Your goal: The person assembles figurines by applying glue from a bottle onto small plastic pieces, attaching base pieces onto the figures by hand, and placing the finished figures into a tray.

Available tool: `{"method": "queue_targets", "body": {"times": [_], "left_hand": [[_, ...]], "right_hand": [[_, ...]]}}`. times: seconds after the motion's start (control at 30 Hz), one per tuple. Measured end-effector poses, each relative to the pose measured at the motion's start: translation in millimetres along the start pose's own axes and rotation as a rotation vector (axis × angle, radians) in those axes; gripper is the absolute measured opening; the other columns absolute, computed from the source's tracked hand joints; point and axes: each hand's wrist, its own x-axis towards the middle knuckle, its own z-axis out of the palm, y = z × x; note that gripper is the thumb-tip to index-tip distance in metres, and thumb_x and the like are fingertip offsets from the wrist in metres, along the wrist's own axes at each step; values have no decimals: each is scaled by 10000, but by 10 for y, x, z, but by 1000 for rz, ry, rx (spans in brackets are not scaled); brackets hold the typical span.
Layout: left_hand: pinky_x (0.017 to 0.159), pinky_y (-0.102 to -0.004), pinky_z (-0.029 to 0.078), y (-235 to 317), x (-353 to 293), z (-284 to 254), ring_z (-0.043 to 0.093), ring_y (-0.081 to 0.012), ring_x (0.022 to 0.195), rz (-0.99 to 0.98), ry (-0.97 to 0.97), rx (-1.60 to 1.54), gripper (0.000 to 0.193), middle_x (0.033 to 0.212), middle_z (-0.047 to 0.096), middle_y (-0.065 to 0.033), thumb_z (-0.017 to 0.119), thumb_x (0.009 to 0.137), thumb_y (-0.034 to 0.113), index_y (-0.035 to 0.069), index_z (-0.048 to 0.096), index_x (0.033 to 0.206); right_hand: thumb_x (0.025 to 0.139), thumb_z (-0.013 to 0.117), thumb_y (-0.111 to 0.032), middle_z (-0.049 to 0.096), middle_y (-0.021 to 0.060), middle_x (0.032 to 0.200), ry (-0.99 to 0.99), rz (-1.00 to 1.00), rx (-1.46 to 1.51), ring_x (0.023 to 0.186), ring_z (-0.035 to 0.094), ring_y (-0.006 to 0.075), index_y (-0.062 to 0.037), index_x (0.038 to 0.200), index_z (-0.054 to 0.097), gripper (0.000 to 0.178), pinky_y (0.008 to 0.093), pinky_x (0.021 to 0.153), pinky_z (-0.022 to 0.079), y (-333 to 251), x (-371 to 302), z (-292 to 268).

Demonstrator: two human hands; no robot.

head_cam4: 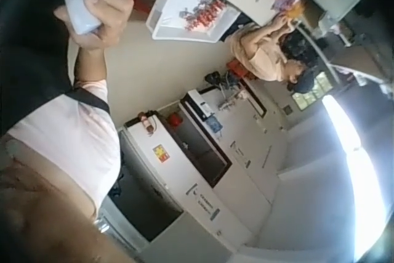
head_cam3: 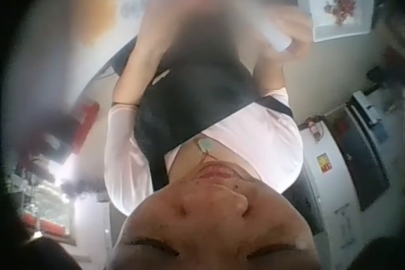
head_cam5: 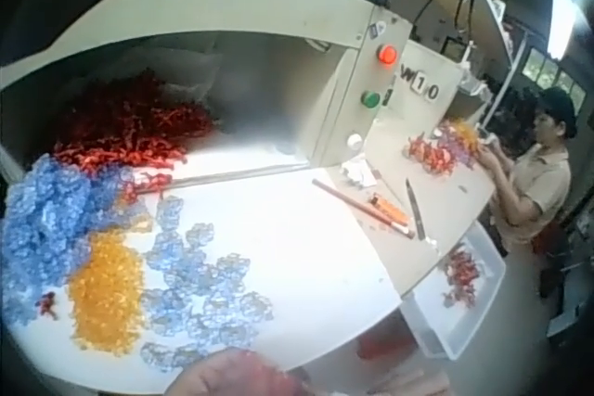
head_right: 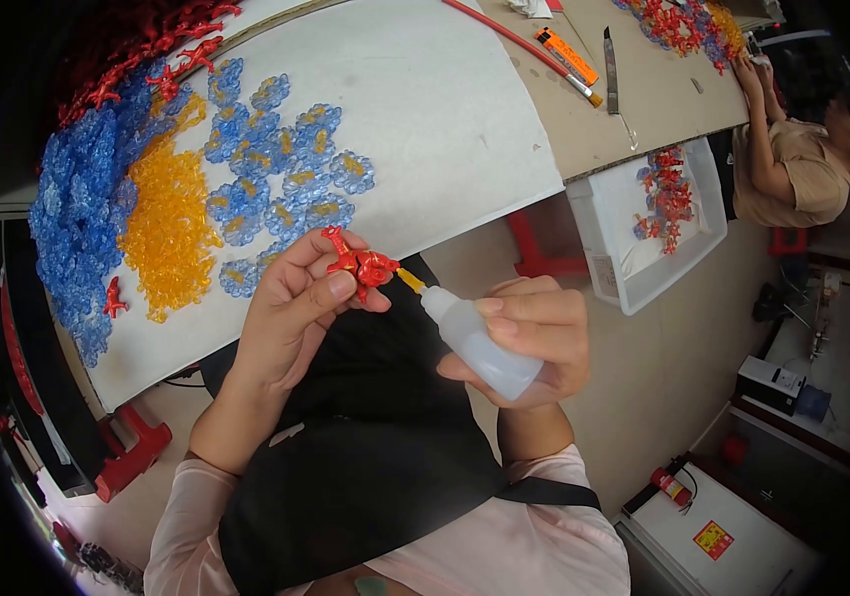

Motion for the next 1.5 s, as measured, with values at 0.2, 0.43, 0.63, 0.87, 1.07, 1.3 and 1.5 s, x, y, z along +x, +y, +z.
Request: {"method": "queue_targets", "body": {"times": [0.2,0.43,0.63,0.87,1.07,1.3,1.5], "left_hand": [[737,-278,466,200,-125,-177,588,-176,789,166,109,36,241,955,572,-114,542,806,106,12,480,1019],[748,-300,458,434,-576,-658,588,-189,786,410,273,38,269,956,577,-120,537,809,114,13,477,1051],[737,-304,466,339,-792,-707,582,-187,820,394,295,30,256,951,575,-111,546,804,108,18,480,1035],[719,-299,474,317,-746,-713,578,-192,844,396,331,13,244,956,568,-107,542,803,77,21,480,1033],[716,-291,470,314,-596,-603,583,-185,800,287,195,16,243,971,563,-112,540,799,65,15,481,1029],[716,-285,466,260,-541,-549,581,-180,777,258,221,56,239,945,570,-113,533,797,61,4,480,1023],[719,-271,459,245,-502,-477,581,-174,770,223,204,35,243,929,576,-122,530,802,70,7,476,1030]], "right_hand": [[689,697,-169,483,104,829,149,70,100,661,532,186,-38,922,434,375,281,572,481,29,54,-48],[638,601,93,530,121,885,-281,437,95,800,565,207,-14,881,496,285,287,686,474,513,286,67],[599,547,129,586,99,979,-857,-57,-140,820,576,214,-26,830,575,279,284,707,465,827,804,311],[608,616,45,595,87,966,-927,-56,-346,831,591,226,-50,844,599,255,285,674,493,753,681,235],[634,655,-2,585,95,997,-804,-129,-403,803,596,221,-60,894,598,272,282,651,495,712,554,89],[553,654,18,591,37,983,-984,-168,-456,778,586,200,-73,932,577,397,266,645,492,728,708,12],[565,668,-17,603,51,921,-864,-235,-439,654,561,154,-61,888,592,335,241,528,456,730,510,-150]]}}
